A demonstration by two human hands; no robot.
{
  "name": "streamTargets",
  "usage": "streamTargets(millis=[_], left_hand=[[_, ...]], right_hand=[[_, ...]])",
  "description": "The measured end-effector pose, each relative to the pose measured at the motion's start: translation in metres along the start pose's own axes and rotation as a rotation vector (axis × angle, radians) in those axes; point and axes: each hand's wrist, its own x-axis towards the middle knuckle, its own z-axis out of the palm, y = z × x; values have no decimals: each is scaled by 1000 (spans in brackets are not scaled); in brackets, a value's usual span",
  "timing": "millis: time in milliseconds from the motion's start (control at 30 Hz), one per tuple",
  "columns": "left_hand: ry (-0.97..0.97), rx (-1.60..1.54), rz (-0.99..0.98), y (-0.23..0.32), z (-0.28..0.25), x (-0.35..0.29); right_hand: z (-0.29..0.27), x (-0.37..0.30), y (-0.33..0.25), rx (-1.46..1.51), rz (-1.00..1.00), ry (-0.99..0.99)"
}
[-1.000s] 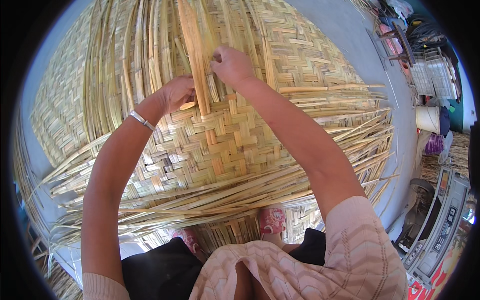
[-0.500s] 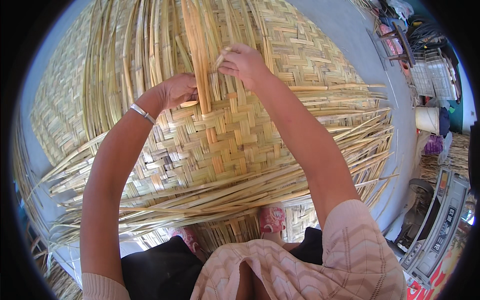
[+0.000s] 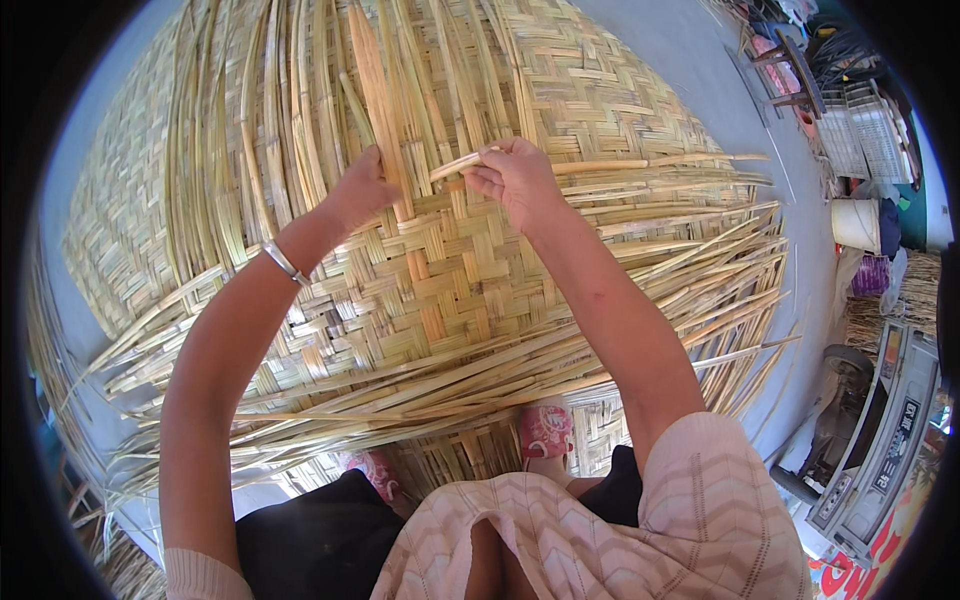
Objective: The person weaves a large flat mat using dried palm leaves. They interlace leaf strips by hand, periodically adjusting the mat and pulling new strips into the weave.
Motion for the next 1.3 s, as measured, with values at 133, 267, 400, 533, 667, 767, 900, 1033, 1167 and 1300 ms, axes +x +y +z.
streamTargets(millis=[133, 267, 400, 533, 667, 767, 900, 1033, 1167, 1300], left_hand=[[211, 451, -113, 19, 30, -10], [308, 587, -222, 35, 45, -13], [351, 633, -236, 32, 51, -12], [427, 665, -209, 23, 60, -8], [391, 686, -254, 18, 61, -3], [307, 595, -226, 8, 51, -4], [469, 491, 129, -18, 46, -25], [409, 744, 250, -36, 31, -48], [285, 818, 331, -37, 27, -59], [209, 836, 320, -29, 20, -57]], right_hand=[[13, -8, -12, -130, -19, 20], [17, -18, -13, -180, -32, 36], [13, -22, -5, -150, -54, 51], [5, -23, 8, -77, -32, 76], [-2, -13, 19, -49, 27, 142], [-6, 5, 20, -196, 67, 159], [-13, 23, 22, -444, 113, 139], [-17, 29, 27, -766, -10, 139], [-19, 27, 29, -1080, -255, 135], [-22, 21, 27, -1235, -358, 106]])
